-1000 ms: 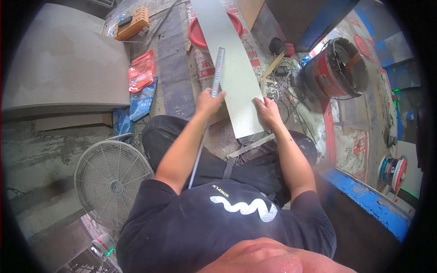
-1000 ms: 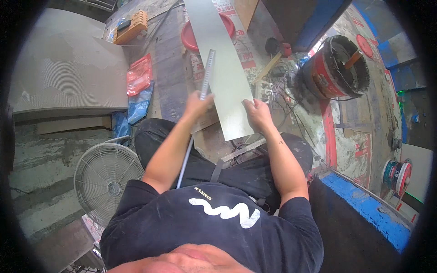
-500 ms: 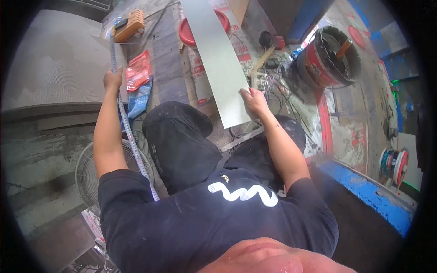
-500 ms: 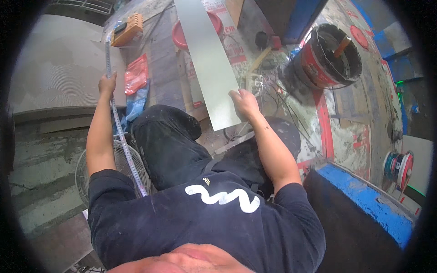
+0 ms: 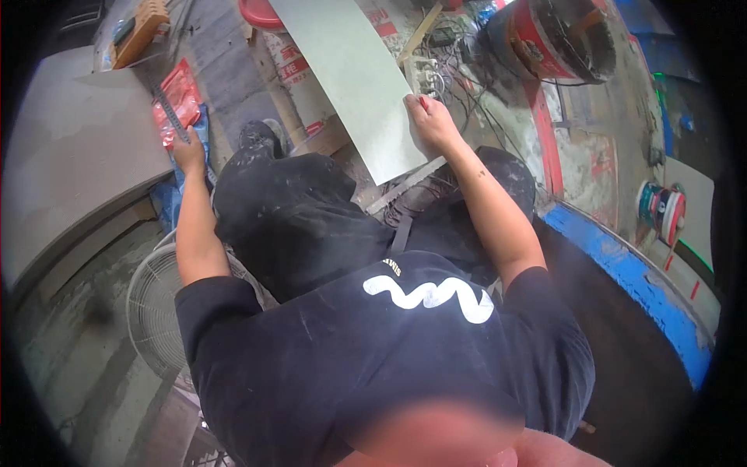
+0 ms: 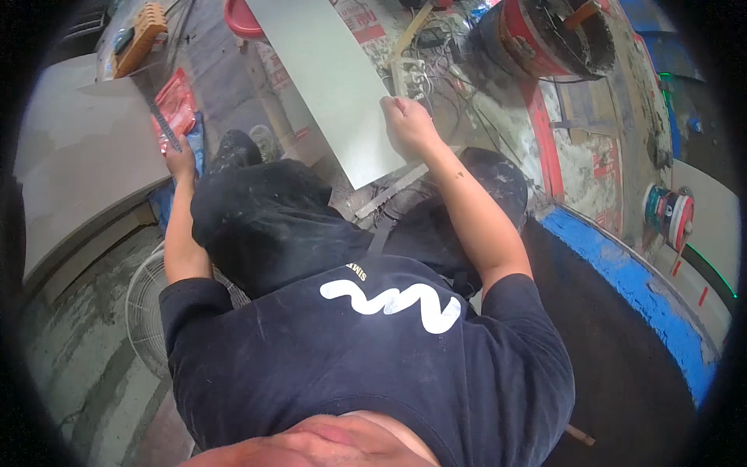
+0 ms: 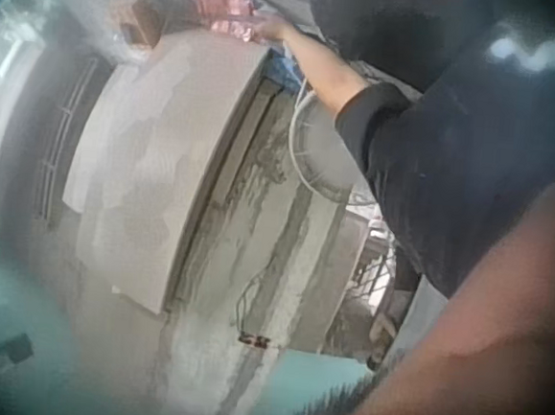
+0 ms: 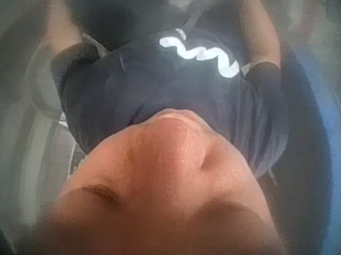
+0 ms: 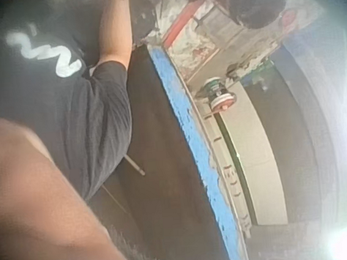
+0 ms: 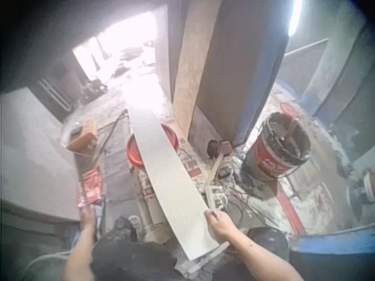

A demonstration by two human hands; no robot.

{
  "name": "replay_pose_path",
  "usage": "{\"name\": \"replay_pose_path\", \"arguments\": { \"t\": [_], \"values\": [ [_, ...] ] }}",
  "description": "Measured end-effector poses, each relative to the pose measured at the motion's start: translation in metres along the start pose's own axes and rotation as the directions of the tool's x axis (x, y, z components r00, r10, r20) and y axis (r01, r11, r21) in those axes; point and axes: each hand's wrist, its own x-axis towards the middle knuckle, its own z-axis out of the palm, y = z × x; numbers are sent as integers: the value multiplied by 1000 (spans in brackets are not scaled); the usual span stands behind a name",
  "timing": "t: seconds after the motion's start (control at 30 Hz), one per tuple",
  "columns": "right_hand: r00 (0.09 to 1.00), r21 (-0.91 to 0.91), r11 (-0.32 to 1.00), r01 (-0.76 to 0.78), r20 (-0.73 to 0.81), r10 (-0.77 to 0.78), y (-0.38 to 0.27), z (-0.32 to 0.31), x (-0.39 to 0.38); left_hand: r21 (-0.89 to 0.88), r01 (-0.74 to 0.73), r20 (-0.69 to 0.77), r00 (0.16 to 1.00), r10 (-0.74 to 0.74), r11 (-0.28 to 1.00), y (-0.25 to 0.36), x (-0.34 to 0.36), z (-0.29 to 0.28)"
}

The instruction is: The person measures and marks a tile using a measuring tape, metal ruler, curved pipe, and pencil. They then cut the tile using a power saw, smooth the cut edge with a sanding block, and fit the tile into place on the ceiling corner by hand.

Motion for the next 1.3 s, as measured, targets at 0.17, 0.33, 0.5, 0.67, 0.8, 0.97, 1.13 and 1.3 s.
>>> {"name": "replay_pose_path", "arguments": {
  "t": [0.17, 0.33, 0.5, 0.67, 0.8, 0.97, 1.13, 1.3],
  "values": [
    [999, -78, 997, -5, 34, 7, -10, -5, 33, -10, 75, 170, 983, -72, 997, -61, -7, 57],
    [987, -118, 986, 114, -102, -126, -22, 7, 42, 149, -95, 163, 984, 70, 984, -66, -14, 85],
    [991, -269, 963, 21, -120, -55, -64, 13, 50, -164, 83, 349, 937, -20, 983, -7, 3, 80],
    [994, -209, 975, -74, -98, 55, -96, 12, 59, -477, 106, 385, 918, 99, 873, 115, 88, 25],
    [989, -256, 959, -125, -107, 100, -112, 26, 73, -605, 210, 402, 913, 68, 768, 171, 178, 49],
    [987, -270, 954, -132, -128, 100, -107, 40, 78, -630, 169, 261, 965, 2, 758, 242, 305, 119],
    [967, -325, 929, -177, -232, 103, -125, 43, 76, -612, 483, 638, 769, 30, 626, 307, 409, 190],
    [959, -358, 927, -114, -283, 9, -115, 55, 73, -649, 619, 667, 743, -61, 442, 327, 445, 217]
  ]
}}
